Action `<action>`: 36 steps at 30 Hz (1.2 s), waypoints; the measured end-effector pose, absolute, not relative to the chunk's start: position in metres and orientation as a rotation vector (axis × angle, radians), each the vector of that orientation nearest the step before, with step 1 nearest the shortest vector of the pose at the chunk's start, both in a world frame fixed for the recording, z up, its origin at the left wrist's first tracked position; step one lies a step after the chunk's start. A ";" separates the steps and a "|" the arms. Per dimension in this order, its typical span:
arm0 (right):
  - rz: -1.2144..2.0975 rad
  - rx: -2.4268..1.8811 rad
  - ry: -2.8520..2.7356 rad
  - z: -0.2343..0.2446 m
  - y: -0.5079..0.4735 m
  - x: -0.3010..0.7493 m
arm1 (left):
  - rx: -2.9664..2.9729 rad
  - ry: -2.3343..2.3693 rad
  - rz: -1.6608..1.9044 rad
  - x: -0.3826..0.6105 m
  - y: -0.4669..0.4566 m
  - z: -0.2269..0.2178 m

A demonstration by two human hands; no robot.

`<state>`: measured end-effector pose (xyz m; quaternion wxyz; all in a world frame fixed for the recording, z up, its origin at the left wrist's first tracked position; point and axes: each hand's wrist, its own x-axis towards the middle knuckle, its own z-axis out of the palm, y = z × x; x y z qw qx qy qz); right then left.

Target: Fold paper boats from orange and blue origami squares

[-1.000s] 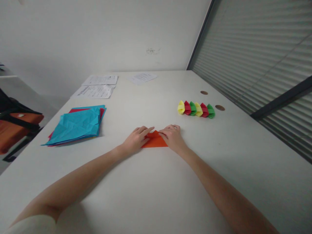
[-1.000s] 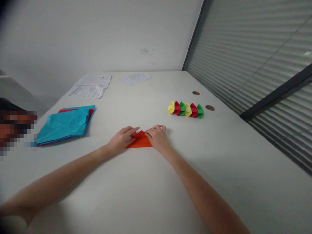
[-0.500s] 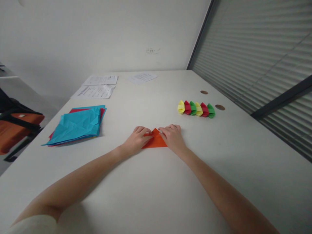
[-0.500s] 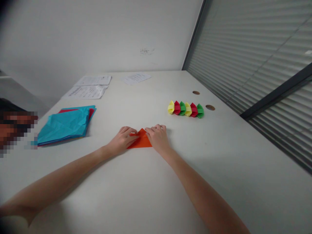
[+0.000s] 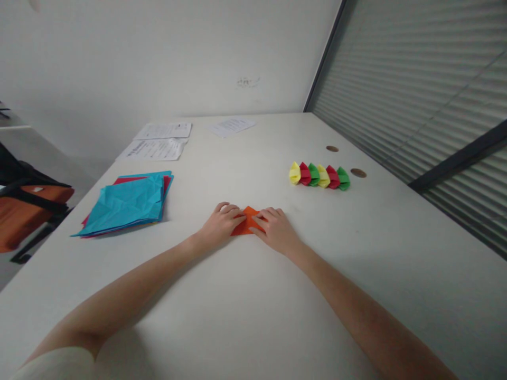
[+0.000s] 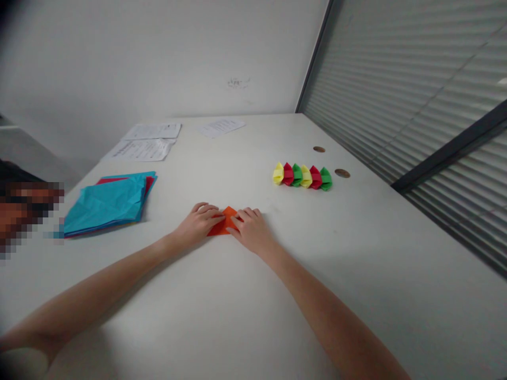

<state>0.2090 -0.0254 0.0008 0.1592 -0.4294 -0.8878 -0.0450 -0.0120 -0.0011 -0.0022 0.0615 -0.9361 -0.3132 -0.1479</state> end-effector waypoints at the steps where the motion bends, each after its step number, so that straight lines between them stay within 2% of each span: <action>1: -0.127 -1.246 -2.549 0.001 -0.026 0.208 | -2.831 -0.968 -0.459 -0.011 -0.002 -0.001; 10: -0.123 -1.276 -2.570 0.001 -0.029 0.202 | -2.884 -1.087 -0.648 0.003 -0.021 -0.004; 22: -0.183 -1.380 -2.502 0.003 -0.030 0.204 | -2.829 -1.133 -0.581 0.005 -0.019 -0.006; 31: 0.055 -1.067 -2.453 0.001 -0.015 0.239 | -2.799 -1.160 -0.689 -0.004 -0.010 -0.006; 36: 0.155 -1.042 -2.456 -0.007 -0.009 0.248 | -2.828 -1.061 -0.707 -0.009 -0.001 -0.007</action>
